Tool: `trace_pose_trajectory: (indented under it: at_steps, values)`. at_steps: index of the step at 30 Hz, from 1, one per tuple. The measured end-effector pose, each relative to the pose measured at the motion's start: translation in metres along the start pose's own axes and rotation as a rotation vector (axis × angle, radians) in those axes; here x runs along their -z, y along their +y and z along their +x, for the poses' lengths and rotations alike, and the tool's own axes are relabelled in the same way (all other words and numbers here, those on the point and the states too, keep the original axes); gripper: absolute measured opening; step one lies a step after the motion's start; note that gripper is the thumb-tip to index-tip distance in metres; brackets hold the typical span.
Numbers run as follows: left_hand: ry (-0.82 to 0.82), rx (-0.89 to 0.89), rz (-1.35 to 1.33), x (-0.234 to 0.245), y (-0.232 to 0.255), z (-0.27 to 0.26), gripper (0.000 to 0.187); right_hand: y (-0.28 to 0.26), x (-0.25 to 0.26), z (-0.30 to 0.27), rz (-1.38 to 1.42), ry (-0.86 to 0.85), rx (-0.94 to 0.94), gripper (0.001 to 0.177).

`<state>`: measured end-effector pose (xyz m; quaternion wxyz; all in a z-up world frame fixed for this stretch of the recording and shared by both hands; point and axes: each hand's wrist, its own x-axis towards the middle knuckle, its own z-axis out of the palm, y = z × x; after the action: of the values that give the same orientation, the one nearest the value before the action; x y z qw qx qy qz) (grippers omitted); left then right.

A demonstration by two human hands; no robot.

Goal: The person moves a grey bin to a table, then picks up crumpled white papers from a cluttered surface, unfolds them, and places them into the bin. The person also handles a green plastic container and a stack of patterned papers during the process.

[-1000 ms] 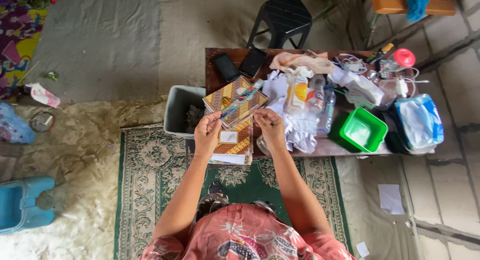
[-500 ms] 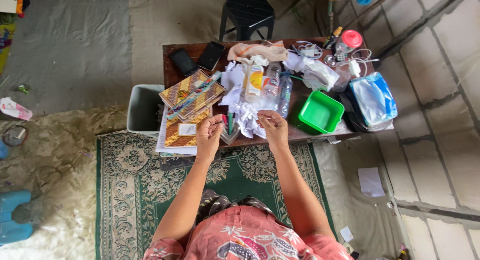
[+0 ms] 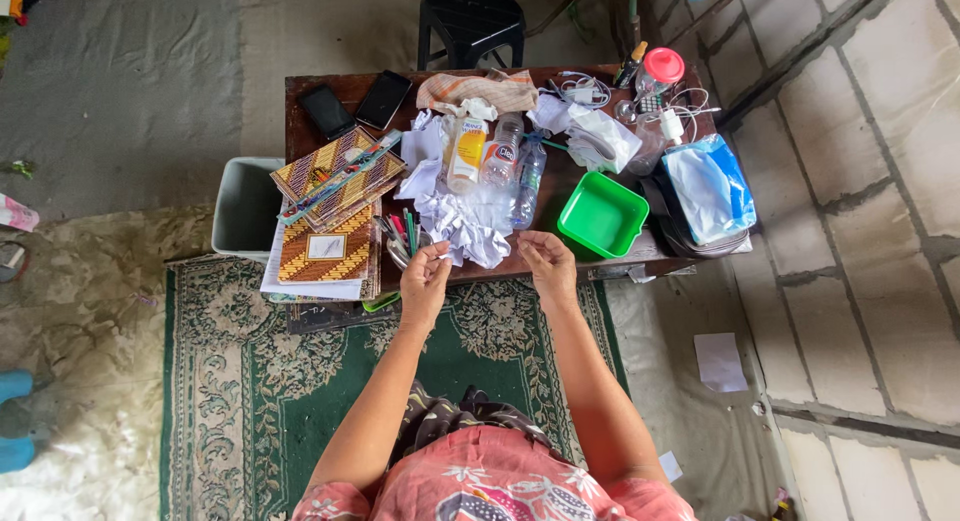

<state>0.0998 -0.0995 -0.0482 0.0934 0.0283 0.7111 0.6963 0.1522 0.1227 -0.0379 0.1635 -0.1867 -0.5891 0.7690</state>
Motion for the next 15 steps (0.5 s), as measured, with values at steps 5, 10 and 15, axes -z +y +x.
trace_pose_trajectory:
  at_steps: [5,10,15]
  values:
    - [0.010,0.029,0.057,-0.011,-0.015,0.003,0.028,0.014,0.013,0.004,0.018,0.014,-0.005,0.020]
    - [-0.055,-0.034,0.032,-0.015,-0.038,0.019,0.032,0.047,0.021,0.013,-0.010,0.079,-0.010,0.020]
    - [-0.044,-0.031,0.151,-0.022,-0.052,0.030,0.039,0.086,0.028,0.020,-0.047,0.128,-0.107,0.024]
